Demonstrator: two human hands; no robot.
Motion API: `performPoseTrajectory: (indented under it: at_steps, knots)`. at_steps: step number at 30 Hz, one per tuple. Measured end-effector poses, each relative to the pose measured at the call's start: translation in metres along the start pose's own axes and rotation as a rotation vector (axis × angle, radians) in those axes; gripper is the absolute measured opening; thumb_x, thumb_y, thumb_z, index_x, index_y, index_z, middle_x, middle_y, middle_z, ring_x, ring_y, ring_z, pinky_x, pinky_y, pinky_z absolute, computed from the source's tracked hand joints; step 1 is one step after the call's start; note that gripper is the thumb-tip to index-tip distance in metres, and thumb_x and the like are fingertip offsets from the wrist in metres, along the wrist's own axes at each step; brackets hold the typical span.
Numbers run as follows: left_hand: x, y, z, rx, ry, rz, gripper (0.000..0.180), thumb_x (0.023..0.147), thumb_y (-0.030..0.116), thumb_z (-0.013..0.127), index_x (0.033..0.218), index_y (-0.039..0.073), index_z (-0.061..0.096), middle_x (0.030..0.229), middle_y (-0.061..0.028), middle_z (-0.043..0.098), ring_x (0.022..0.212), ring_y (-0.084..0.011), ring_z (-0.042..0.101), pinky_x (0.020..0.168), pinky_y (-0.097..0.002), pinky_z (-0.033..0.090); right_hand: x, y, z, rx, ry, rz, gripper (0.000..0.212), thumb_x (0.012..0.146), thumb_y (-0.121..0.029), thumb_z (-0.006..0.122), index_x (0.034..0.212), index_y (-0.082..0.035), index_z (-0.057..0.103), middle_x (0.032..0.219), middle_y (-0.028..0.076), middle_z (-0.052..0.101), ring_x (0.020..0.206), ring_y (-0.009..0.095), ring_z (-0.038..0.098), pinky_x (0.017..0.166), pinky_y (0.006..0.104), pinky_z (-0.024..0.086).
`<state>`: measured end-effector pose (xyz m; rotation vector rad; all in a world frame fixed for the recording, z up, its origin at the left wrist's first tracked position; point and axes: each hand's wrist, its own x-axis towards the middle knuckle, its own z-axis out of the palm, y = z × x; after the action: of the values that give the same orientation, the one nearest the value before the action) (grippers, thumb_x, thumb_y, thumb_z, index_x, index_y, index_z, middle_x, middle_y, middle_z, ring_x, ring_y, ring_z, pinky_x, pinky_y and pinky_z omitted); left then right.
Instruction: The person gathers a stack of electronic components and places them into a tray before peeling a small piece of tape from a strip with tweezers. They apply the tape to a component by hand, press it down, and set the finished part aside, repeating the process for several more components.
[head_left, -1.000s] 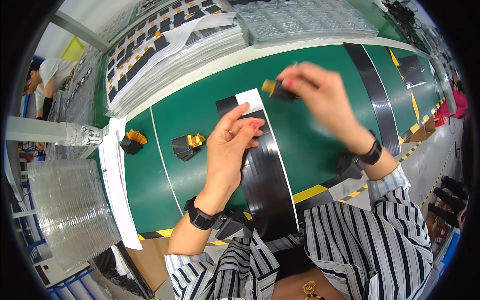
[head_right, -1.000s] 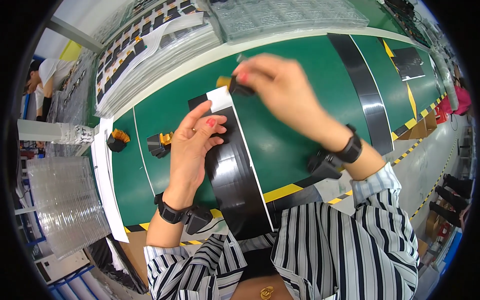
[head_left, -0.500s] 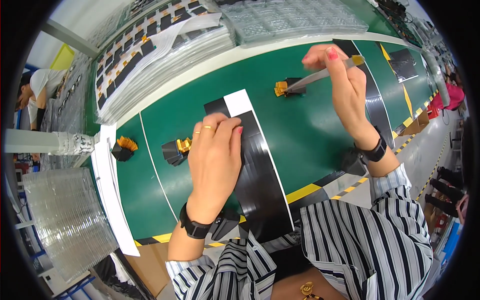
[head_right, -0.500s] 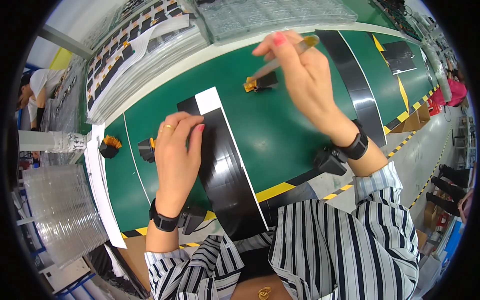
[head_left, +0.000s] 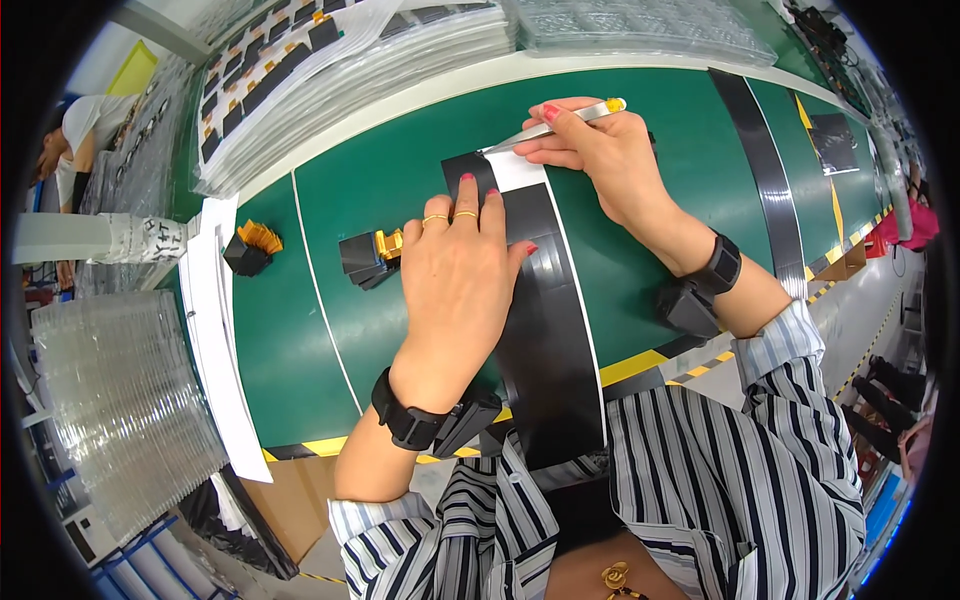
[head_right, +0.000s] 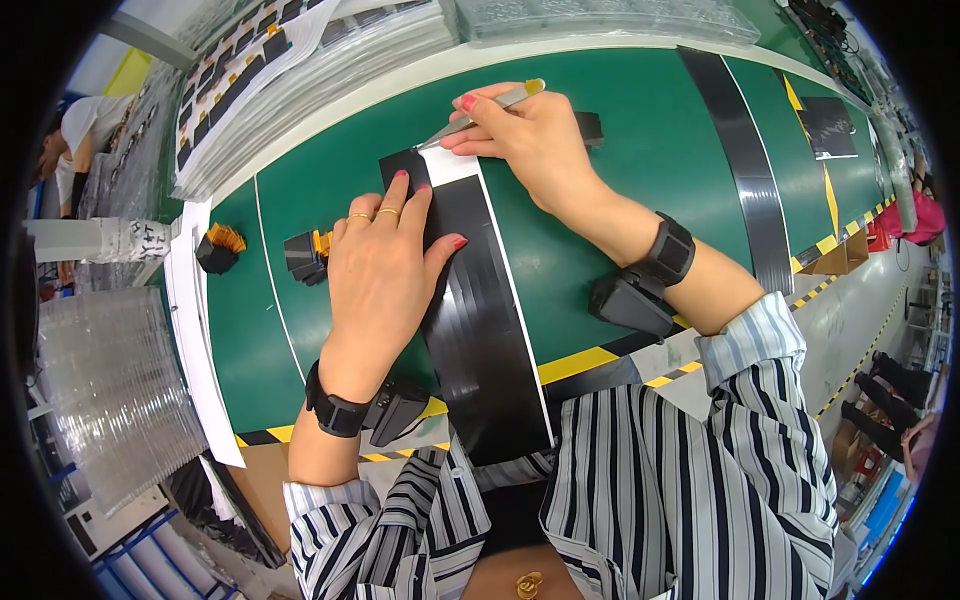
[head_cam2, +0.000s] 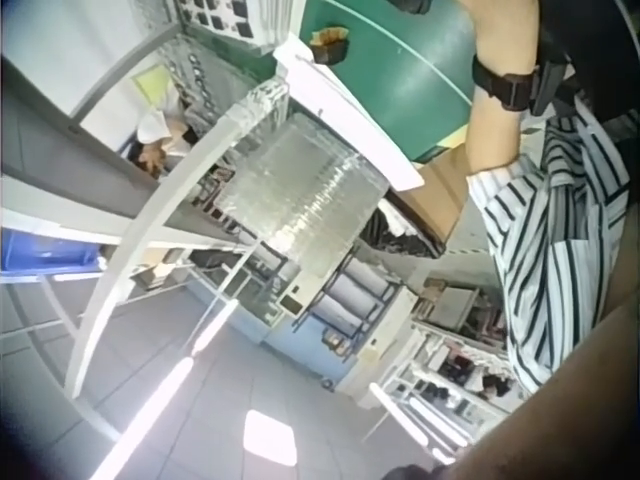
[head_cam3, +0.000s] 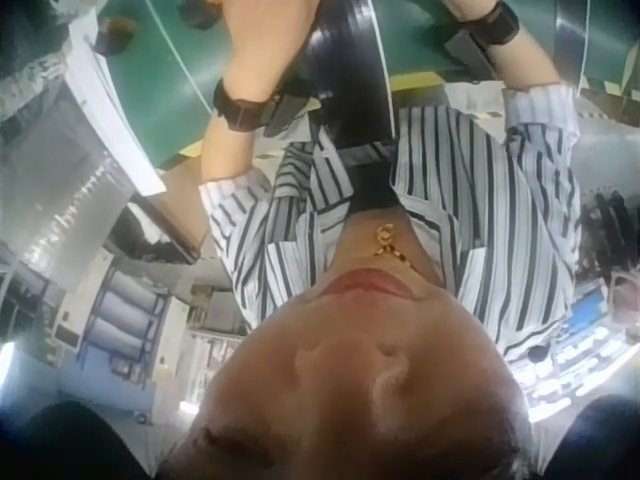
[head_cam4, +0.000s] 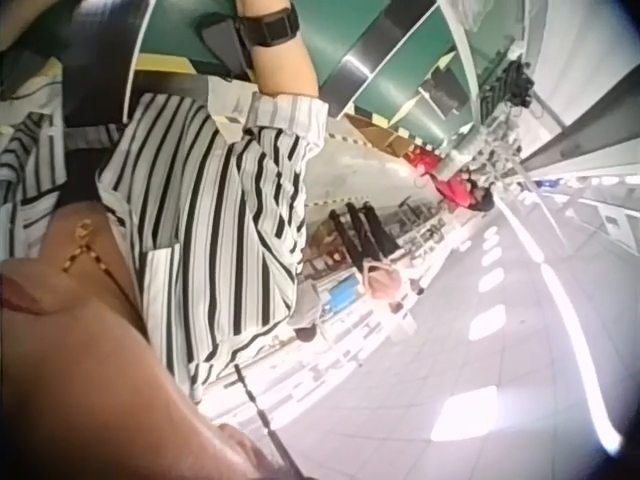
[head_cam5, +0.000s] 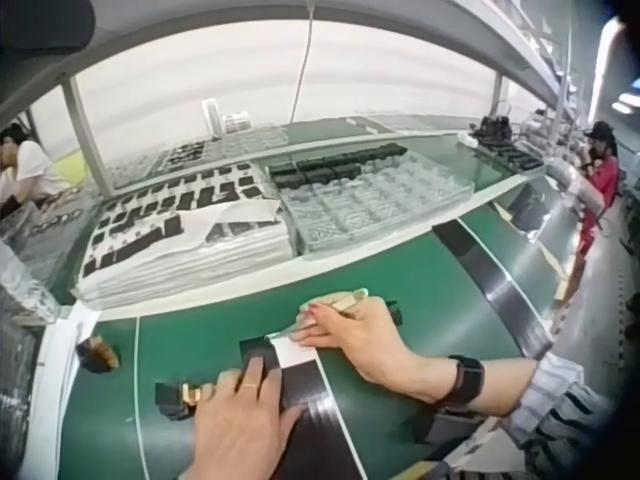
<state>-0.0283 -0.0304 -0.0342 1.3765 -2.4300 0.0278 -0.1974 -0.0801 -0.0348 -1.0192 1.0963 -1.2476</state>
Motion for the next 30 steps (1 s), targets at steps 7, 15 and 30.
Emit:
performPoseTrajectory:
  at_steps: [7, 15, 30]
  knots:
    - [-0.002, -0.004, 0.000, -0.027, -0.012, -0.015, 0.042, 0.067, 0.026, 0.069, 0.097, 0.000, 0.057, 0.107, -0.0150, 0.056, 0.087, -0.0254, 0.052, 0.070, -0.0358, 0.041, -0.015, -0.008, -0.010, 0.145, -0.002, 0.036, 0.029, 0.089, -0.015, 0.048, 0.102, 0.011, 0.051, 0.097, 0.020, 0.058, 0.084, 0.025, 0.063, 0.076, 0.0294, 0.051]
    - [-0.016, -0.043, -0.052, 0.050, 0.164, -0.073, 0.026, 0.073, 0.011, 0.064, 0.096, 0.001, 0.058, 0.098, -0.0148, 0.055, 0.085, -0.0277, 0.053, 0.069, -0.0351, 0.044, -0.024, -0.019, -0.018, 0.204, -0.063, -0.070, 0.029, 0.089, -0.016, 0.048, 0.103, 0.009, 0.052, 0.098, 0.020, 0.058, 0.084, 0.024, 0.063, 0.075, 0.0285, 0.051]
    - [-0.020, -0.056, -0.081, -1.078, 0.169, -0.618, 0.014, 0.080, 0.005, 0.060, 0.092, -0.002, 0.055, 0.076, -0.0070, 0.056, 0.065, -0.0160, 0.057, 0.060, -0.0261, 0.050, -0.036, -0.036, -0.011, 0.215, -0.096, -0.143, 0.024, 0.090, -0.014, 0.046, 0.104, 0.004, 0.051, 0.097, 0.021, 0.059, 0.077, 0.024, 0.064, 0.068, 0.0289, 0.054]
